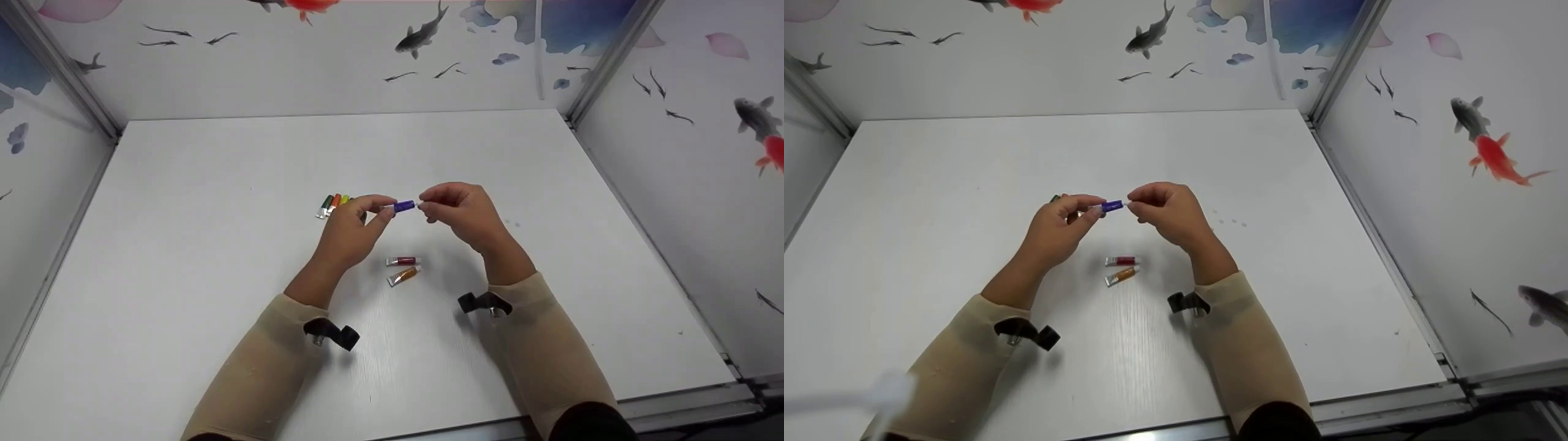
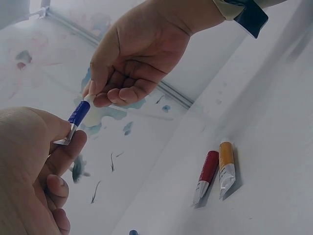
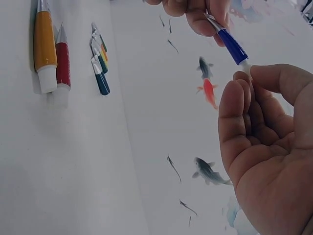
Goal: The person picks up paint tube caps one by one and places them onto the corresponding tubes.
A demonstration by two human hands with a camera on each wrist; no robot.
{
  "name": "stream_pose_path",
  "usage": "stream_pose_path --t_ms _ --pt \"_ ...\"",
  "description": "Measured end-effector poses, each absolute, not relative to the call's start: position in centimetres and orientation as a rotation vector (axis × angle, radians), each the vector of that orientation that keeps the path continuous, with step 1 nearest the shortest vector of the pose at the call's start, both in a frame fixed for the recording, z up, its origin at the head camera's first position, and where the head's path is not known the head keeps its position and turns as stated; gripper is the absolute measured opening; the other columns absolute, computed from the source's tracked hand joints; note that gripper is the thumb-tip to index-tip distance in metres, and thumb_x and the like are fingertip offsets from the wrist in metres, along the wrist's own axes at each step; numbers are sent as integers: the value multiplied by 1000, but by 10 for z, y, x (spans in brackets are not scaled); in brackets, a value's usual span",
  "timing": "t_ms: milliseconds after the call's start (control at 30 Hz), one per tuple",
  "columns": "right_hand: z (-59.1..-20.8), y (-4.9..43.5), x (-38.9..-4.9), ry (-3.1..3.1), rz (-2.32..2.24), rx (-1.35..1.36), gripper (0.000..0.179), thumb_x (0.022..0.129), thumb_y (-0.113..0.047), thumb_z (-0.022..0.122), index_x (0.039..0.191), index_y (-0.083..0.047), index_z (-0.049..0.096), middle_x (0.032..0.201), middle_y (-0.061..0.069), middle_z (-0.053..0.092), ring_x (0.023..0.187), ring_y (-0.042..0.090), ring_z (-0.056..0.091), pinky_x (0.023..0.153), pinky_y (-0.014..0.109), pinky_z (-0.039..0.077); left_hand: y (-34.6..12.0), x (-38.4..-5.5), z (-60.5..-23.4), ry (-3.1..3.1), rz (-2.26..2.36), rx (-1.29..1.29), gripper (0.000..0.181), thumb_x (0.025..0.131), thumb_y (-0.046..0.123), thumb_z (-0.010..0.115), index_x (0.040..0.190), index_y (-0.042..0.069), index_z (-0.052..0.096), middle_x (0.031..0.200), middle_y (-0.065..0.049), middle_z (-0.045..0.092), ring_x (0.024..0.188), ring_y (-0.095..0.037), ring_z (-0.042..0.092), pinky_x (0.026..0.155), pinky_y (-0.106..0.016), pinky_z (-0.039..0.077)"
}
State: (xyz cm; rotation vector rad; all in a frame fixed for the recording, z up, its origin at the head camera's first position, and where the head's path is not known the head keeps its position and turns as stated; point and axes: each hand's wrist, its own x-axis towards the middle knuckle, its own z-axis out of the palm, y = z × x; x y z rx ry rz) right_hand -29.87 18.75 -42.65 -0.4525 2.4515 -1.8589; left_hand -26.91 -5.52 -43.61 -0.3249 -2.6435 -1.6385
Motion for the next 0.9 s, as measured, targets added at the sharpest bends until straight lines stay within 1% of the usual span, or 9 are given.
stream_pose_path --t_ms 467,633,900 --pt "-426 186 -297 2441 -1843 -439 15 97 -14 79 110 -7 81 98 6 78 82 19 72 81 28 64 -54 -269 -437 -2660 -1623 -320 24 107 40 65 125 30 76 118 7 75 129 -16 63 119 -47 49" --pt "-426 187 -297 2468 -1811 -430 15 97 -17 80 109 -9 82 98 7 77 82 19 73 82 29 63 -54 -269 -437 -2663 -1623 -307 23 107 40 65 124 31 76 116 7 74 128 -16 63 118 -47 50" --pt "-426 186 -297 2430 -1828 -476 15 98 -18 79 106 -6 81 95 11 77 82 18 72 81 29 64 -55 -269 -438 -2632 -1657 -344 23 107 39 65 125 30 77 116 7 75 126 -16 64 118 -47 50"
